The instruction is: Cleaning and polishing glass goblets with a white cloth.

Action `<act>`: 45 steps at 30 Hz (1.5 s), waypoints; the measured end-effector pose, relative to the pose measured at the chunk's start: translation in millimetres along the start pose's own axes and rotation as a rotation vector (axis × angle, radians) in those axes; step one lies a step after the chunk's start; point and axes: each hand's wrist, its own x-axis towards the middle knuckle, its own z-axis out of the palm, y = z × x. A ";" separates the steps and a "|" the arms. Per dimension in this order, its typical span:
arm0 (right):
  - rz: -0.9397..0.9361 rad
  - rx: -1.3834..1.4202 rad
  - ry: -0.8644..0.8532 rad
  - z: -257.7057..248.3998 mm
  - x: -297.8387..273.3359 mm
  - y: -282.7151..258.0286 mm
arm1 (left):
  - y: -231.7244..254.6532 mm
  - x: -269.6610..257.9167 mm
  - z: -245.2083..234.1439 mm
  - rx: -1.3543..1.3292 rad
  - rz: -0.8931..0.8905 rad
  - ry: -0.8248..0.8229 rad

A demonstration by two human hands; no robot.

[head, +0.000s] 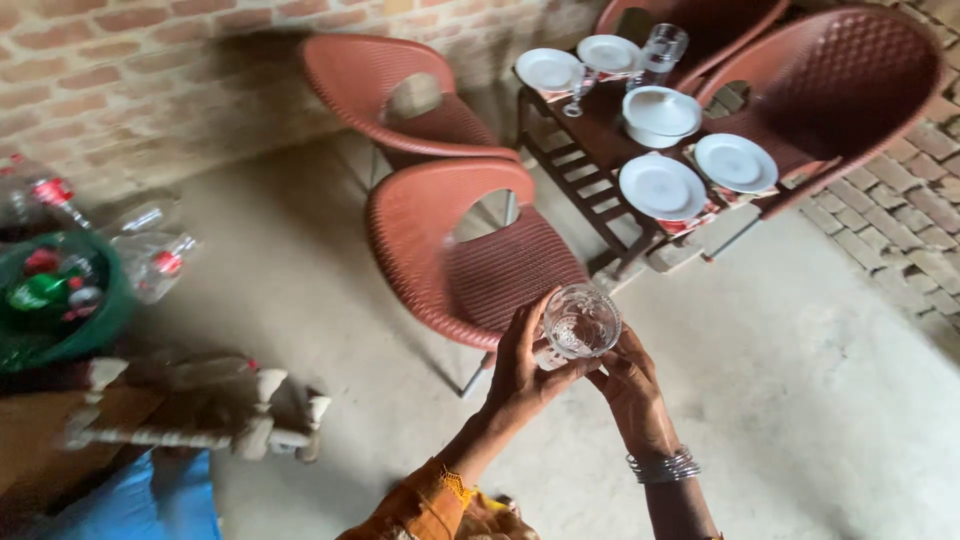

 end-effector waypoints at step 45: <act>0.049 0.053 0.124 -285.2 315.9 -113.2 | -156.1 362.6 243.1 -0.183 -0.056 -0.071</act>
